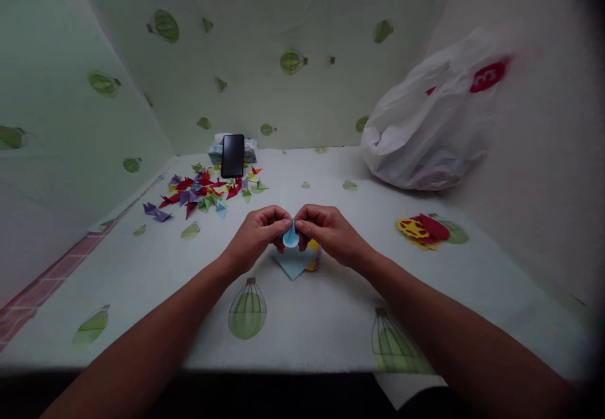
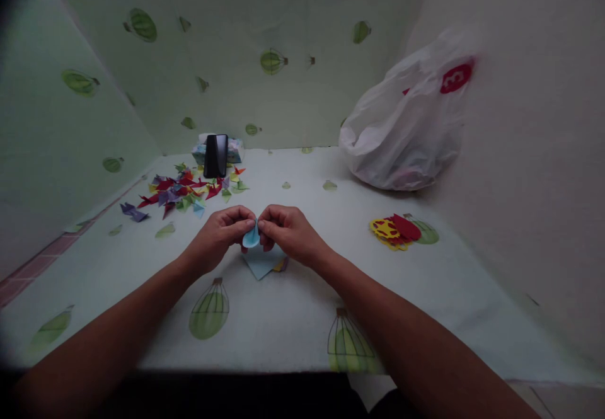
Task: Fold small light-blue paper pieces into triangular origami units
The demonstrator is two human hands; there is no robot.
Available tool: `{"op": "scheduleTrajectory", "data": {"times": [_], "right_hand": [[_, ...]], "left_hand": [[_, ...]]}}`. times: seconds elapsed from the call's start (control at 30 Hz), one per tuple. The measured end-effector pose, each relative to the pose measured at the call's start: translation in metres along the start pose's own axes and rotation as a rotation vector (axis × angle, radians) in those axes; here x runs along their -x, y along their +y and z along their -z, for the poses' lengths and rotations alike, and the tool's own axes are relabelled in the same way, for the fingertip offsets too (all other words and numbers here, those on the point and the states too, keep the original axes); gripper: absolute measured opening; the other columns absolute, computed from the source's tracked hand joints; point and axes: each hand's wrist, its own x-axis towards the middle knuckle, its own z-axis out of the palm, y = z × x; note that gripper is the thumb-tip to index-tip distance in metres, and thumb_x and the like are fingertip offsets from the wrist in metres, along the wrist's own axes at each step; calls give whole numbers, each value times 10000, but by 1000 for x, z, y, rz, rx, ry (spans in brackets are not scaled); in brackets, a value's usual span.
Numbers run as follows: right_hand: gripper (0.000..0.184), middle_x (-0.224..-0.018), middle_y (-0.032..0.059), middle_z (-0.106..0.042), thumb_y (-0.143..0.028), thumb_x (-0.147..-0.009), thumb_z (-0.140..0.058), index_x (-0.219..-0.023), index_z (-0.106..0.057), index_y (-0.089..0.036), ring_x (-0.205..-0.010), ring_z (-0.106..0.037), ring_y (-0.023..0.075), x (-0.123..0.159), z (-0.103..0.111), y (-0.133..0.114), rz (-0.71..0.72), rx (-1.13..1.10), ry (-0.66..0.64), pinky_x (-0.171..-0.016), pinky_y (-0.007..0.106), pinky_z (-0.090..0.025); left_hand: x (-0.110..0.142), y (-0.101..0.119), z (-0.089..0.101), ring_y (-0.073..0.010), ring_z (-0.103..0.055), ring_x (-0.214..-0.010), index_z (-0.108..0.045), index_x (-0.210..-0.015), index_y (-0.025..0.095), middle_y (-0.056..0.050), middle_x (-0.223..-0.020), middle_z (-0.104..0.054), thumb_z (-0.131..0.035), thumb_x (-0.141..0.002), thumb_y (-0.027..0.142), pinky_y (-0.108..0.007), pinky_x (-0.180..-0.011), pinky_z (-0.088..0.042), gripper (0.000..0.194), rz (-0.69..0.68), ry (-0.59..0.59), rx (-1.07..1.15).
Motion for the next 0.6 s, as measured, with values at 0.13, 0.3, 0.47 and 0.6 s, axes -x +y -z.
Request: {"op": "scheduleTrajectory", "data": {"times": [0.13,0.3,0.47,0.6], "right_hand": [[179,-613,-18,-619,-317,-849,-625,-750,-592,-172,-537,-593,110,0,0,1,6,5,2,-563,260,-491],[172,-606,-19,-614,-304,-842,-614,-738,-578,-173,-539,-586,107,-1,-1,0,8,37,9,-553,249,-476],[158,-567,-28,-584,-269,-833,-578,-709,-556,-173,-517,-546,96,1,-2,-3,28,163,33,-524,226,-420],[142,-568,-36,-553,-227,-806,-556,-675,-543,-174,-509,-507,83,1,-3,-4,57,257,87,-496,210,-376]], "left_hand": [[0,1,-1,-98,-548,-579,-647,-826,149,0,-683,-614,-731,-801,351,-217,-512,-470,220,1,9,8],[0,2,-2,-98,-549,-574,-639,-817,147,4,-661,-611,-731,-794,358,-215,-507,-467,231,-4,5,-9],[0,1,-2,-85,-534,-555,-631,-815,143,20,-661,-593,-735,-788,355,-212,-503,-468,238,-17,7,-26],[0,-1,0,-82,-542,-569,-629,-817,141,19,-686,-595,-730,-800,364,-214,-525,-482,246,-19,-7,-38]]}}
